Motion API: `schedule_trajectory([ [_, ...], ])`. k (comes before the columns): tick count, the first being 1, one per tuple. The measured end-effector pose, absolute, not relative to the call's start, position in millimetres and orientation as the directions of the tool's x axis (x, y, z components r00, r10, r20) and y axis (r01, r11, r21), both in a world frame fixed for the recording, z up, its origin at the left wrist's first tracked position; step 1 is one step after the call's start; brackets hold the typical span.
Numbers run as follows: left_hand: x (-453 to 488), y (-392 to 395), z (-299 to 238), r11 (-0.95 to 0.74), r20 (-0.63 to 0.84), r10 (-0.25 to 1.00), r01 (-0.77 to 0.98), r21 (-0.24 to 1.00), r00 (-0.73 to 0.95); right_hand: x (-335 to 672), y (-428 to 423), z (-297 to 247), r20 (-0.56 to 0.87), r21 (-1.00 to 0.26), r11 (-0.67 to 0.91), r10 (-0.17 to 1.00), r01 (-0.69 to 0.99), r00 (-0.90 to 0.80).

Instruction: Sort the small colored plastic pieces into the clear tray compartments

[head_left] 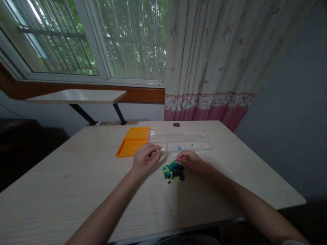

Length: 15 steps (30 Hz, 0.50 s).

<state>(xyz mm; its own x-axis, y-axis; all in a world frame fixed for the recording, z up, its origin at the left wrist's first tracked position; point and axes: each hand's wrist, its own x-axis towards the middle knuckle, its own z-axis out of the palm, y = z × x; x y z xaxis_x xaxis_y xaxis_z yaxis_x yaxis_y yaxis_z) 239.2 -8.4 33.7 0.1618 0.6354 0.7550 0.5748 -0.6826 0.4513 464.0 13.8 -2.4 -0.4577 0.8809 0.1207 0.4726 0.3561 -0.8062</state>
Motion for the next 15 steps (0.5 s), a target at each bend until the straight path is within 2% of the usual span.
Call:
schedule_trajectory([
  [4, 239, -6, 32, -0.68, 0.739, 0.647, 0.579, 0.449, 0.187, 465, 14, -5, 0.14, -0.797, 0.383, 0.869, 0.467, -0.474],
  [7, 226, 7, 30, -0.599, 0.66, 0.725, 0.652, 0.465, 0.196, 466, 15, -6, 0.139, -0.782, 0.398, 0.861, 0.48, -0.488],
  [9, 208, 19, 28, -0.461, 0.584, 0.802, 0.755, 0.467, 0.128, 466, 15, -6, 0.138, -0.769, 0.407, 0.859, 0.492, -0.494],
  [12, 175, 37, 22, -0.104, 0.41, 0.908, 0.898, 0.428, -0.09, 466, 15, -5, 0.148, -0.757, 0.419, 0.858, 0.502, -0.492],
  [14, 156, 43, 17, 0.078, 0.357, 0.91, 0.934, 0.35, -0.21, 466, 14, -4, 0.157, -0.754, 0.429, 0.853, 0.497, -0.497],
  [15, 149, 45, 15, 0.1, 0.348, 0.91, 0.936, 0.338, -0.223, 466, 14, -4, 0.162, -0.753, 0.434, 0.85, 0.494, -0.501],
])
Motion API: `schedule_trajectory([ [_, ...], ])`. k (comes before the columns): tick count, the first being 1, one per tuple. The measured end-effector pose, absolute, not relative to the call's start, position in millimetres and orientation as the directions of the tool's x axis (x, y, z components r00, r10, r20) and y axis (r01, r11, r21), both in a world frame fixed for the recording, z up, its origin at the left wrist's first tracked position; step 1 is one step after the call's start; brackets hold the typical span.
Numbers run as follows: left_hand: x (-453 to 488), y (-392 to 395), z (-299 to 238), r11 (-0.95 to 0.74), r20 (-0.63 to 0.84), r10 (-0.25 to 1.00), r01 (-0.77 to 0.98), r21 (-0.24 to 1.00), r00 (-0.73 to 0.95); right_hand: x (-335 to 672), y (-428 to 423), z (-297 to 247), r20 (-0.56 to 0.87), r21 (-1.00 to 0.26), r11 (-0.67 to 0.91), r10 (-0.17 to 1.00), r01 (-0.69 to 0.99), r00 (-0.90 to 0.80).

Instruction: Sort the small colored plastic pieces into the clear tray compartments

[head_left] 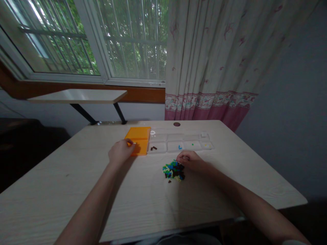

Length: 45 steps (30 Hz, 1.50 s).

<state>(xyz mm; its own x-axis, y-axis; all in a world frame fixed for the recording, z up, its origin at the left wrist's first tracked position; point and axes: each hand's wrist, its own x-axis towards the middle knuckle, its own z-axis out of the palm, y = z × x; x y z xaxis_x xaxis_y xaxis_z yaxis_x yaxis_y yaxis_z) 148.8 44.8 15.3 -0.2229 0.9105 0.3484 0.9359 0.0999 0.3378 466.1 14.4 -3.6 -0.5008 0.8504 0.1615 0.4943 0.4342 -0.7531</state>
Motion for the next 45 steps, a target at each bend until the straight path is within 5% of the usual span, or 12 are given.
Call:
schedule_trajectory([
  [7, 142, 43, 11, 0.163, 0.268, 0.929, 0.934, 0.319, -0.254, 468, 14, -2, 0.152, -0.715, 0.459, 0.838, 0.526, -0.524],
  [11, 155, 41, 16, 0.059, 0.308, 0.936, 0.94, 0.336, -0.169, 474, 15, 1, 0.184, -0.63, 0.583, 0.754, 0.513, -0.631],
  [16, 195, 28, 15, -0.318, 0.238, 0.944, 0.825, 0.467, 0.228, 475, 15, -1, 0.279, -0.552, 0.665, 0.716, 0.503, -0.64],
  [21, 233, 9, 7, -0.585, 0.143, 0.789, 0.657, 0.477, 0.598, 465, 8, -10, 0.359, -0.513, 0.713, 0.684, 0.477, -0.635],
  [33, 239, 6, -1, -0.662, 0.16, 0.736, 0.651, 0.371, 0.657, 453, -4, -7, 0.316, -0.44, 0.692, 0.716, 0.573, -0.622],
  [45, 250, -3, 3, -0.701, 0.405, 0.71, 0.523, 0.484, 0.576, 452, 7, -10, 0.417, -0.655, 0.594, 0.799, 0.467, -0.432],
])
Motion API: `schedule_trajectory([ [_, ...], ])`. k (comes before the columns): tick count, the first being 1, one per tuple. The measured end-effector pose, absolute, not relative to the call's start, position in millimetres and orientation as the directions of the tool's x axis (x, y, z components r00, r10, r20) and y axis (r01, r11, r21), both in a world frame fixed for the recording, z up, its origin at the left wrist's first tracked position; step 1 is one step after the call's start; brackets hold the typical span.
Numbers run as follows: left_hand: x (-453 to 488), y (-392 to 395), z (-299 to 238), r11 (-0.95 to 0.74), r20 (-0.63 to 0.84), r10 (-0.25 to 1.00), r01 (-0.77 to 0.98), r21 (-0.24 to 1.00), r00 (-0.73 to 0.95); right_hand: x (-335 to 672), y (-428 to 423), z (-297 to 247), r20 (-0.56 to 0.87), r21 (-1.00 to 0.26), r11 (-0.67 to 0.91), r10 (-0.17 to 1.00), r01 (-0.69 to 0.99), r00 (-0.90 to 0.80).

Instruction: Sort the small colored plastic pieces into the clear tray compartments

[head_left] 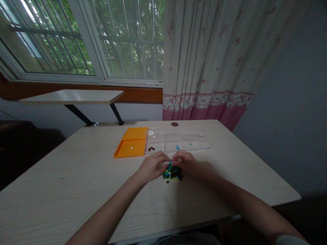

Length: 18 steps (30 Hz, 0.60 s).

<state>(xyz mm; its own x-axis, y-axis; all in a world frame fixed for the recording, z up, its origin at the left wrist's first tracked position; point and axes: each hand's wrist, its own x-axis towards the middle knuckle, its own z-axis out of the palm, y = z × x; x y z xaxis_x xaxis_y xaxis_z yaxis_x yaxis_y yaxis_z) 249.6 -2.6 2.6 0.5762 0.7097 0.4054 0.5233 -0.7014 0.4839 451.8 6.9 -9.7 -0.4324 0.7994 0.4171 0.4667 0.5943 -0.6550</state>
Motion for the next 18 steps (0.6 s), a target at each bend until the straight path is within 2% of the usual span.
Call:
schedule_trajectory([
  [6, 254.1, -6.0, 4.5, -0.718, 0.498, 0.696, 0.487, 0.497, 0.517, 448.9, 3.2, -4.1, 0.472, -0.689, 0.602, 0.795, 0.404, -0.38],
  [11, 254.4, -6.1, 6.4, -0.711, 0.536, 0.702, 0.5, 0.494, 0.469, 449.0, 2.2, -3.9, 0.515, -0.646, 0.646, 0.762, 0.406, -0.393],
  [18, 255.1, -5.0, 7.9, -0.631, 0.423, 0.776, 0.579, 0.517, 0.468, 452.1, 4.7, -9.8, 0.599, -0.56, 0.713, 0.7, 0.422, -0.388],
])
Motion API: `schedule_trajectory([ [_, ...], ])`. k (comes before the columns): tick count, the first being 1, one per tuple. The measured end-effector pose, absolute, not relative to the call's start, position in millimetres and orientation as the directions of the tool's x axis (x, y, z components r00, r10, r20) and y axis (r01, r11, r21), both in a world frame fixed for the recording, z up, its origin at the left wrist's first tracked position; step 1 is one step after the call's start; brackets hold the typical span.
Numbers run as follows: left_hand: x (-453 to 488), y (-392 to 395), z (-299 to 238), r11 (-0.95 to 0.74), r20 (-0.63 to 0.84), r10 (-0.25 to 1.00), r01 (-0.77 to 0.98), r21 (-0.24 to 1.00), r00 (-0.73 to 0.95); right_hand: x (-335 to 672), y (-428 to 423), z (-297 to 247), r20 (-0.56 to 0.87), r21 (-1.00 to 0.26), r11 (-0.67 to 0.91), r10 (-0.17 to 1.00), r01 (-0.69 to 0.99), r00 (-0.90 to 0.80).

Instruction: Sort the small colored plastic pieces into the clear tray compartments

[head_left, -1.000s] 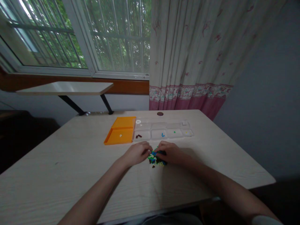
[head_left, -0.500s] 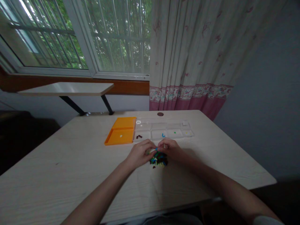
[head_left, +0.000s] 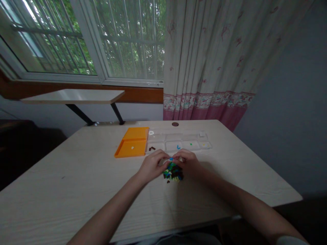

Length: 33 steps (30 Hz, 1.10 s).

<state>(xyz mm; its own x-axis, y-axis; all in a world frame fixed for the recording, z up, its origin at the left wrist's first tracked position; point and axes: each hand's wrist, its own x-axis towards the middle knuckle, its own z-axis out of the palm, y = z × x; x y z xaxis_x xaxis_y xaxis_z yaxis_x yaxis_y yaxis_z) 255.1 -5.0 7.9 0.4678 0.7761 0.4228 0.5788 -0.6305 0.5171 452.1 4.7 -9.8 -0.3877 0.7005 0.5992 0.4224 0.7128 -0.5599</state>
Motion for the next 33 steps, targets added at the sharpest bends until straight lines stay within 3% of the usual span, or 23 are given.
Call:
schedule_trajectory([
  [7, 249, 4, 0, -0.536, 0.216, 0.841, 0.713, 0.452, 0.496, 465, 10, 9, 0.772, -0.454, 0.722, 0.611, 0.522, -0.174],
  [12, 249, 3, 1, -0.575, 0.182, 0.811, 0.699, 0.426, 0.556, 473, 10, 18, 0.798, -0.437, 0.709, 0.589, 0.553, -0.125],
  [24, 248, 2, 1, -0.623, 0.178, 0.772, 0.671, 0.402, 0.61, 477, 17, 11, 0.742, -0.471, 0.66, 0.655, 0.585, -0.141],
  [33, 248, 2, 0, -0.654, 0.193, 0.748, 0.654, 0.38, 0.635, 489, 44, -12, 0.604, -0.473, 0.503, 0.783, 0.723, -0.149],
])
